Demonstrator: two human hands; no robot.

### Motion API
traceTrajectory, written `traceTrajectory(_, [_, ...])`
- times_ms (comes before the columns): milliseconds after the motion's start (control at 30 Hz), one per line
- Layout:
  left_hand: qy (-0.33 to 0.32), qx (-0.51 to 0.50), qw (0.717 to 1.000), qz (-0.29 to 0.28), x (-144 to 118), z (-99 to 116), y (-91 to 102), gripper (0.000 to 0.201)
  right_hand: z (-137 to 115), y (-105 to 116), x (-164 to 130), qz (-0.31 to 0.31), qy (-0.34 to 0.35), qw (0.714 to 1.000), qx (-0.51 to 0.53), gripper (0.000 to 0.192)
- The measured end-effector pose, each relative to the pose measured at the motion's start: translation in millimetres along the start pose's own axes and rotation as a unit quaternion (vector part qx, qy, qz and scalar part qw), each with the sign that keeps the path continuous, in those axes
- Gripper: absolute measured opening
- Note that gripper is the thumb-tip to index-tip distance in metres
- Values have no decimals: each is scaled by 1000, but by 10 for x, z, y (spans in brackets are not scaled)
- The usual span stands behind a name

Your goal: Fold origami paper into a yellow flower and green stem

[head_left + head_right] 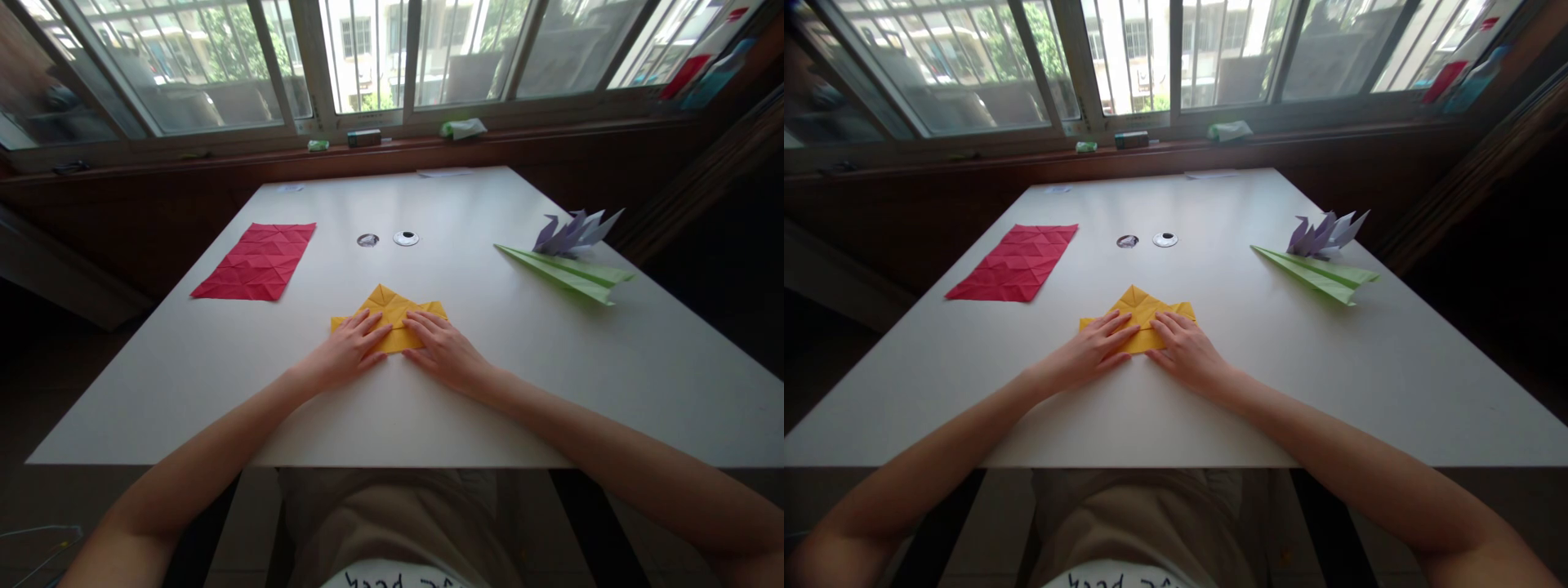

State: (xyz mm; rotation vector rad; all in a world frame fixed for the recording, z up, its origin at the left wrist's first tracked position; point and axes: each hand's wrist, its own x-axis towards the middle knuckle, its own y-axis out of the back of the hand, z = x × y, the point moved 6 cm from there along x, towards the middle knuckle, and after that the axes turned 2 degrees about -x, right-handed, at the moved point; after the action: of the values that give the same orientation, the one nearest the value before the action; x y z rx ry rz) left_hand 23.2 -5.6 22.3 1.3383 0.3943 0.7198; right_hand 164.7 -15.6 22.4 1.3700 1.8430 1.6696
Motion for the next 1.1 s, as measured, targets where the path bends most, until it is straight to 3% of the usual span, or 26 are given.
traceTrajectory(233, [-25, 36, 998, 37, -8, 28, 25, 45, -15, -4, -4, -10, -3, 1000, -6, 49])
traceTrajectory(400, [-4, 45, 995, 84, 5, -4, 106, 32, -3, 40, -1, 13, -10, 1000, 5, 44])
traceTrajectory(533, [17, 43, 989, 142, -7, 8, 216, 25, 22, 74, 5, 20, -30, 999, -2, 35])
traceTrajectory(733, [-62, 18, 960, 273, -94, 127, 373, 21, 78, 108, 9, 23, -50, 998, -33, 24])
traceTrajectory(867, [-112, -16, 942, 316, -142, 168, 474, 34, 95, 154, -4, 43, -49, 997, -35, 23])
traceTrajectory(1100, [-95, -61, 925, 362, -191, 110, 595, 62, 202, 288, -28, 112, -159, 981, 18, 22])
